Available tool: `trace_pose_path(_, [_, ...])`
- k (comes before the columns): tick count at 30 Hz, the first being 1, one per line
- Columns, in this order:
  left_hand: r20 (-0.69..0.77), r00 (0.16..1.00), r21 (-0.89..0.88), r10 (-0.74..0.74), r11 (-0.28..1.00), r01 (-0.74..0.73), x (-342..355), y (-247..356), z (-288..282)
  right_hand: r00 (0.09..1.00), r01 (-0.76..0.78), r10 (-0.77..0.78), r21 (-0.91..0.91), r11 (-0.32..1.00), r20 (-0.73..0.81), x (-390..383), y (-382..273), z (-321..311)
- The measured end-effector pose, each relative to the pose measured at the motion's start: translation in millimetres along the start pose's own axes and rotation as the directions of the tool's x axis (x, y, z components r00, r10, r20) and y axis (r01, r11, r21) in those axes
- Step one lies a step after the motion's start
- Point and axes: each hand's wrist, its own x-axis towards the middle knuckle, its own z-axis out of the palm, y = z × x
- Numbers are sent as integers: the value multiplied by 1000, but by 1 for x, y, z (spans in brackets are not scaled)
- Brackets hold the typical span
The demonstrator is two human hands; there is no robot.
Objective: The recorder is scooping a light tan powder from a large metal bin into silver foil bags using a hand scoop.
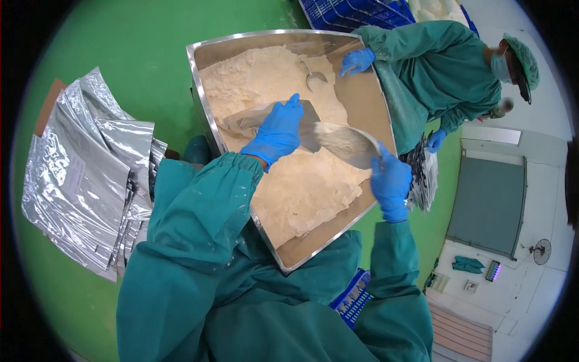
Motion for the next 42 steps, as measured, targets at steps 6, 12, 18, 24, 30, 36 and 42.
trace_pose_path(6, [96, 993, -50, -65, 996, 70, 2, 14, -4, 997, -30, -13, -513, 858, -81, 1, -71, -23])
trace_pose_path(12, [119, 992, -58, -44, 997, 51, -4, 22, -9, 960, -196, 262, -434, 879, 98, -50, 7, -8])
trace_pose_path(18, [-40, 987, -126, 153, 980, -157, -9, 20, -19, 960, 51, -88, 145, 988, 265, -67, -16, 125])
trace_pose_path(24, [-16, 980, -310, 199, 931, -195, -19, 26, -32, 1000, 7, -14, 573, 819, 8, 8, -19, 54])
trace_pose_path(30, [-217, 906, -699, -363, 706, 115, -27, 42, -86, 954, -95, -125, 670, 736, 272, 47, -33, 17])
trace_pose_path(36, [-151, 976, -455, 158, 865, -210, -108, 96, -54, 945, -29, -145, 516, 856, 294, -23, 35, -17])
trace_pose_path(42, [73, 987, -582, 142, 810, -74, -202, 161, 50, 912, -126, -42, 375, 918, 408, -132, 105, -25])
